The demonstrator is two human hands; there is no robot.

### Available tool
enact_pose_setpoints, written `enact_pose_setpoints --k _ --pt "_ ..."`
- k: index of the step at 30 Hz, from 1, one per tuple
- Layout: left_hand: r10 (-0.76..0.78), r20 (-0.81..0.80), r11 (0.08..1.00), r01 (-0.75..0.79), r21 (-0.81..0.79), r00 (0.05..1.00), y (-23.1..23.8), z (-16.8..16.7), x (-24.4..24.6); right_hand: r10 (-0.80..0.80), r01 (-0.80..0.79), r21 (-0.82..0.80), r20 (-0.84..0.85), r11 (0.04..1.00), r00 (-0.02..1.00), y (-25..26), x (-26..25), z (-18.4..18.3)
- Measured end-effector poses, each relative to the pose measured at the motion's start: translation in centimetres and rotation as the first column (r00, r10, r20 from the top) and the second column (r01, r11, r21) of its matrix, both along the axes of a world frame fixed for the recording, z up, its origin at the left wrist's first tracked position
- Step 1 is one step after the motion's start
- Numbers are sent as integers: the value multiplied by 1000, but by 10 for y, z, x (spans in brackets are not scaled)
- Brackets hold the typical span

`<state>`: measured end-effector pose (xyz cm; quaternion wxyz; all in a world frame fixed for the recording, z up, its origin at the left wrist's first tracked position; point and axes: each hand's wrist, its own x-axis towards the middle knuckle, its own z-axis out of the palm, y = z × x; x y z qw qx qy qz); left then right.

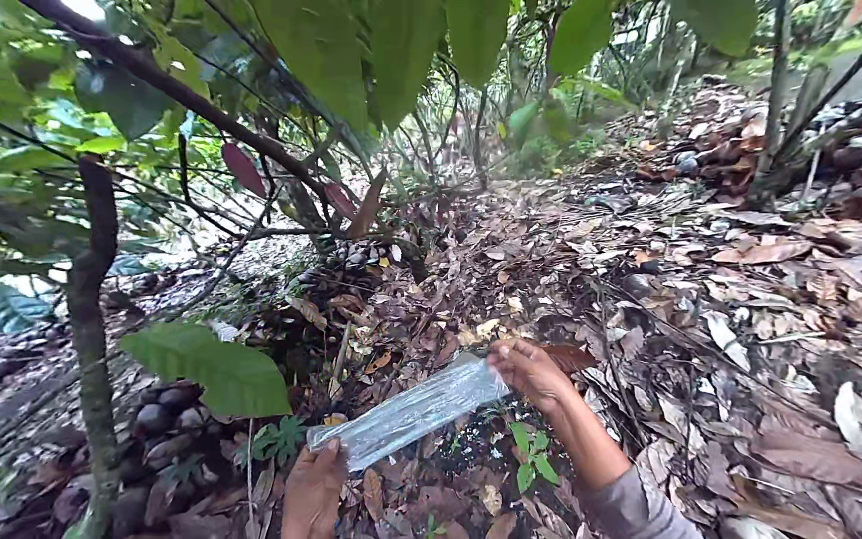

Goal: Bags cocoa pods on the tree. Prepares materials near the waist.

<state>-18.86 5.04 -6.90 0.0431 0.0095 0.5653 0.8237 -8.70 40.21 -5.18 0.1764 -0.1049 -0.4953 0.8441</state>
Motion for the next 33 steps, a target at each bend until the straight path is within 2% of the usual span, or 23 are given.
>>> enact_pose_setpoints --k 3,5,7,9,12,13,15,17,18,20,22,24,29,33 --pt "65 -22 998 -65 14 998 19 5 -1 194 -204 131 85 970 977 -6 -14 -6" --pt "123 -7 992 -123 -15 992 31 12 0 246 -255 87 96 963 964 -11 -26 -15" --pt "171 -24 985 -172 -34 985 40 16 -3 152 -158 71 87 985 985 -11 -40 -19" --pt "220 -49 975 -221 -21 974 43 17 -8 20 -25 158 35 987 999 1 -53 -15" --pt "291 -42 956 -292 -2 956 43 25 -10 -119 135 373 -66 918 991 27 -72 -5" --pt "283 -54 958 -285 -37 958 44 27 -10 -110 133 472 -77 872 991 32 -77 0" --pt "127 -121 967 -150 -207 985 49 29 -9 56 9 655 -78 755 995 33 -82 15" --pt "-131 -160 908 53 -416 978 68 36 -7 302 -133 775 -78 618 950 17 -87 27" --pt "-233 -162 864 128 -488 959 81 41 -6 415 -205 805 -56 557 908 5 -89 31" --pt "-331 -175 813 186 -552 927 107 48 -7 566 -313 810 -27 495 824 -17 -93 34" --pt "-316 -200 809 154 -567 927 123 53 -11 600 -358 800 -3 481 800 -24 -99 33" --pt "-271 -191 795 108 -597 943 127 59 -18 566 -357 787 13 503 824 -17 -104 35" --pt "-303 -128 752 155 -640 944 122 64 -36 444 -313 708 -1 634 896 -1 -108 45" --pt "-242 -204 816 85 -571 949 129 67 -40 483 -313 754 -7 578 875 15 -120 44"
